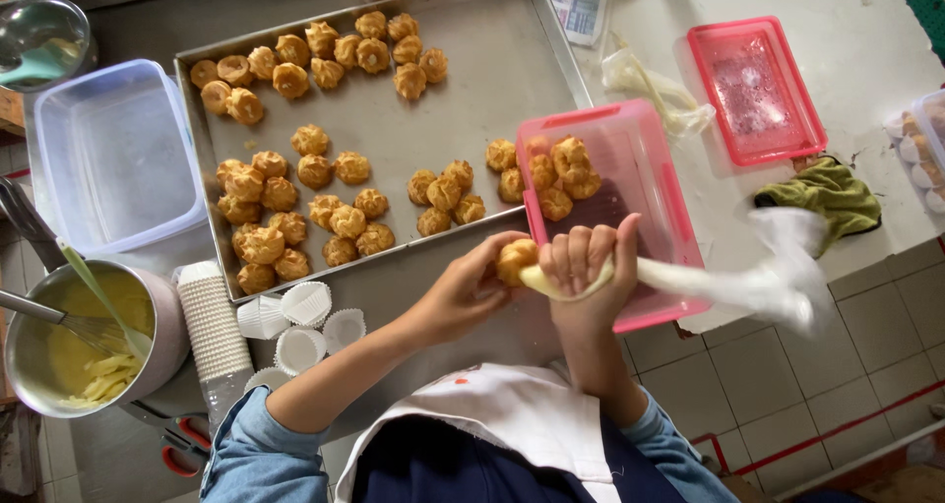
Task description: The person fills small pastry shells with a yellow cream from a piping bag by hand, then places the filled pastries into a plastic container.
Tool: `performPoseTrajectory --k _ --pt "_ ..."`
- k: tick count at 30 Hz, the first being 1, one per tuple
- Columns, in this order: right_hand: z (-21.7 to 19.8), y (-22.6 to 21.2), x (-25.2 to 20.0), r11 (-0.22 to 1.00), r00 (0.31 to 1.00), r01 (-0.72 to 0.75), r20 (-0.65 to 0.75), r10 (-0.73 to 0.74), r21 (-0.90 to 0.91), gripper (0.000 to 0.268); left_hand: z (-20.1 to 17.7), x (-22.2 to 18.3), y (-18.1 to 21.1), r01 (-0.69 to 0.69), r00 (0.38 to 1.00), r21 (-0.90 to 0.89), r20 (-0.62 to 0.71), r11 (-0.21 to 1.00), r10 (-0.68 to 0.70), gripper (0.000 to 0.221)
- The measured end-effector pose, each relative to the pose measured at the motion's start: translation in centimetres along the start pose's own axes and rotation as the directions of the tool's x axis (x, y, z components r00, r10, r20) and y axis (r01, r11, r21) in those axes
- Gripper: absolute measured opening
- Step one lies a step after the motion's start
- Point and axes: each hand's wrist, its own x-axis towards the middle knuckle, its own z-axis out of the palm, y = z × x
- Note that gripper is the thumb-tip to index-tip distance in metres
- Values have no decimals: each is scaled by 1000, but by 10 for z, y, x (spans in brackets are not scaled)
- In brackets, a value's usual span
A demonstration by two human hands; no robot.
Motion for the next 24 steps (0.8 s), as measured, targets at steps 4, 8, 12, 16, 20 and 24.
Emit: performPoseTrajectory --k 4,8,12,16,20,24 --pt "-4 -17 7 917 966 -240 -14 258 320 65 -80 45 -58 20 937 611 -288 791 199 57" --pt "-15 -33 9 924 972 -211 -36 234 318 64 -209 93 -93 525 774 725 -624 445 104 62" --pt "-27 -40 17 959 987 -143 -42 158 244 66 -289 138 -131 646 707 667 -706 372 39 71" --pt "-35 -37 20 973 983 -138 -95 158 185 66 -318 143 -139 526 761 759 -621 382 187 78" --pt "-37 -33 22 970 977 -157 -111 180 188 66 -284 95 -93 569 817 817 -548 94 -181 74" --pt "-32 -17 27 951 965 -201 -119 233 235 63 -258 46 -61 479 792 868 -491 -130 -362 57"
